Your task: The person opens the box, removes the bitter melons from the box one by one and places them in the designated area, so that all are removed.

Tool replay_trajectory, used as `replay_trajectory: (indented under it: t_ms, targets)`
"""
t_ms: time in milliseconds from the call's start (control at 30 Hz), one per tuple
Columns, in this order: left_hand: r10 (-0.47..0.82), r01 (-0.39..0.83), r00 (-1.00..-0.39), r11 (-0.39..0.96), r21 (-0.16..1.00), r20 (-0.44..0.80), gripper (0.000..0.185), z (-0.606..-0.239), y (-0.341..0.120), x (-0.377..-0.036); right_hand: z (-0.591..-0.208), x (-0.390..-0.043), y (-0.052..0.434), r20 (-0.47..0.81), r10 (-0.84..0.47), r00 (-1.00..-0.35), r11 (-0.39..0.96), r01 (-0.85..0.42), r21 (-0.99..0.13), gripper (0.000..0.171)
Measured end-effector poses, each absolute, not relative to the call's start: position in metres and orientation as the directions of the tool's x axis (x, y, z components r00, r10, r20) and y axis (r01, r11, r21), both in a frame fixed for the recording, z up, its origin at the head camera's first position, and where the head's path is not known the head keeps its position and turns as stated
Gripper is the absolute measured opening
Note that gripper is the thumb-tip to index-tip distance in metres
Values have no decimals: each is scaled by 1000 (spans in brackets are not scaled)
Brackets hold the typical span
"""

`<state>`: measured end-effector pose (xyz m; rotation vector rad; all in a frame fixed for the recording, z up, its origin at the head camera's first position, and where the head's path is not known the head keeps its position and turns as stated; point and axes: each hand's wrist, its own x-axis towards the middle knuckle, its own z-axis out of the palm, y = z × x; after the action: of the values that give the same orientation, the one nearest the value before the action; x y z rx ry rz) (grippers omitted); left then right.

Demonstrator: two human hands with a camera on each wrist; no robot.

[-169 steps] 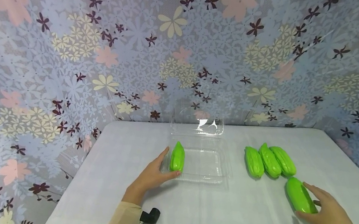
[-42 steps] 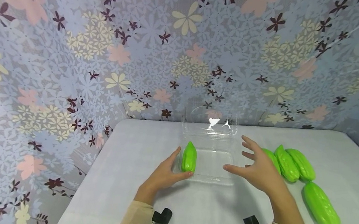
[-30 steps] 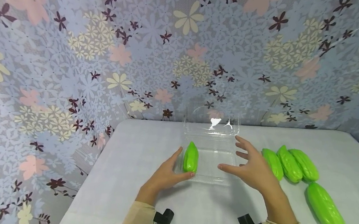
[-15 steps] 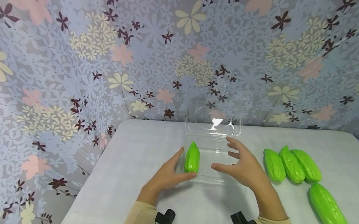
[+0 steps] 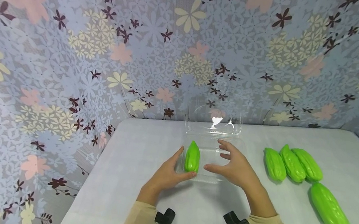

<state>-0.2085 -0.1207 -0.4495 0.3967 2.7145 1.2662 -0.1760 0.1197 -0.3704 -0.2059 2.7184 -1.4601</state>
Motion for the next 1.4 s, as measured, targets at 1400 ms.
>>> replay_trajectory:
  t_ms: [1400]
  targets:
    - [302,178,-953,537,824,9,106,-451,-123,-211,-411,-213,73,3,-197,-980,581,-119,-805,85]
